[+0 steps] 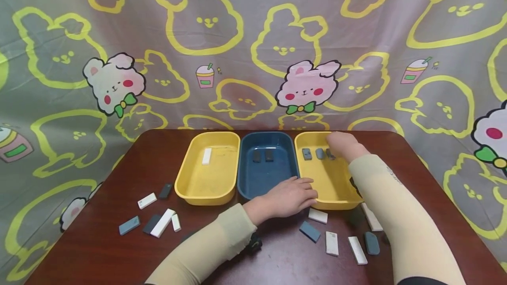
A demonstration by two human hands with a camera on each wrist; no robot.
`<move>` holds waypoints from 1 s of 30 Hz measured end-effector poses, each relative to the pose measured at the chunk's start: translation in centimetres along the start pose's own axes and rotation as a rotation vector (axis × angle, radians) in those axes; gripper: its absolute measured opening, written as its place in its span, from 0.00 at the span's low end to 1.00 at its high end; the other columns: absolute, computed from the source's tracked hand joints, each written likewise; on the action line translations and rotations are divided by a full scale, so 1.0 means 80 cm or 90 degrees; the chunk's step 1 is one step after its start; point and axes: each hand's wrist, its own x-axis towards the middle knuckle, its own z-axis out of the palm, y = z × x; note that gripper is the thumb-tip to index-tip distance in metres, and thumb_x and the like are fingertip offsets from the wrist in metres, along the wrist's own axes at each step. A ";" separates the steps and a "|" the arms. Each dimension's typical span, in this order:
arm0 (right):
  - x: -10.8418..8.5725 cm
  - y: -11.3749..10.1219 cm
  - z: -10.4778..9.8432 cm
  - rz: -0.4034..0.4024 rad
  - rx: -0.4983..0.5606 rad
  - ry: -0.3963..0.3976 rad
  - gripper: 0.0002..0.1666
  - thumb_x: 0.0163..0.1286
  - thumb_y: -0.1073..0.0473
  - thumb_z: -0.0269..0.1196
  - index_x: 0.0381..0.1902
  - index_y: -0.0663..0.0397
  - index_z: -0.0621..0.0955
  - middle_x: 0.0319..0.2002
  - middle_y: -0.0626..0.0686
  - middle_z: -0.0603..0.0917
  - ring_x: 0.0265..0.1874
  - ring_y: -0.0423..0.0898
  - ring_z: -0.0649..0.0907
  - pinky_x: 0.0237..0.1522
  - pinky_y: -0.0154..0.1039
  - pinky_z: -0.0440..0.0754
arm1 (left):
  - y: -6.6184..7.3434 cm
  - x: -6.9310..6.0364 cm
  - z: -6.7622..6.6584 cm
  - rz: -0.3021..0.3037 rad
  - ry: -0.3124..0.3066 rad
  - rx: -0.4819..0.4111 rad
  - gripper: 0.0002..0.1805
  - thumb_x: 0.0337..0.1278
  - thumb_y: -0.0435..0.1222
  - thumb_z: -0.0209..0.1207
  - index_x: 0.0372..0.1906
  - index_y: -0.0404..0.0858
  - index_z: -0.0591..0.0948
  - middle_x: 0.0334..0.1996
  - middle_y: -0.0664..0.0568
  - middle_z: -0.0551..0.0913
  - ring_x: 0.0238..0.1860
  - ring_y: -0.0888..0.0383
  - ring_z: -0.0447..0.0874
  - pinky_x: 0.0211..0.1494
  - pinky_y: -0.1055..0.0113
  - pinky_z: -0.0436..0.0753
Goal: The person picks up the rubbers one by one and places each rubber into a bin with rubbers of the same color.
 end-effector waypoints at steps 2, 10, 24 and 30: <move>-0.005 0.002 -0.009 0.000 0.001 0.011 0.09 0.60 0.74 0.58 0.39 0.68 0.80 0.35 0.62 0.81 0.37 0.61 0.81 0.41 0.53 0.78 | -0.002 -0.001 0.000 -0.003 0.003 -0.006 0.19 0.76 0.51 0.40 0.55 0.55 0.79 0.58 0.65 0.77 0.69 0.65 0.60 0.69 0.62 0.61; -0.040 0.024 -0.045 -0.001 0.036 0.074 0.09 0.58 0.69 0.64 0.38 0.67 0.79 0.31 0.57 0.81 0.31 0.56 0.80 0.37 0.54 0.77 | -0.007 -0.003 0.001 -0.005 0.011 -0.014 0.18 0.76 0.51 0.40 0.54 0.54 0.79 0.59 0.64 0.77 0.69 0.65 0.60 0.69 0.62 0.61; -0.149 0.051 0.005 0.072 0.192 -0.019 0.24 0.56 0.64 0.70 0.45 0.76 0.77 0.39 0.65 0.82 0.39 0.64 0.81 0.40 0.59 0.79 | -0.005 -0.005 0.002 -0.013 0.002 -0.019 0.18 0.76 0.50 0.40 0.55 0.54 0.78 0.59 0.64 0.77 0.69 0.65 0.60 0.69 0.62 0.61; -0.188 0.048 0.048 0.066 0.217 -0.061 0.41 0.41 0.70 0.75 0.54 0.79 0.72 0.50 0.74 0.77 0.49 0.72 0.76 0.43 0.62 0.78 | -0.005 -0.005 0.001 -0.011 -0.005 -0.015 0.19 0.76 0.51 0.39 0.56 0.54 0.78 0.59 0.64 0.77 0.69 0.65 0.60 0.69 0.61 0.60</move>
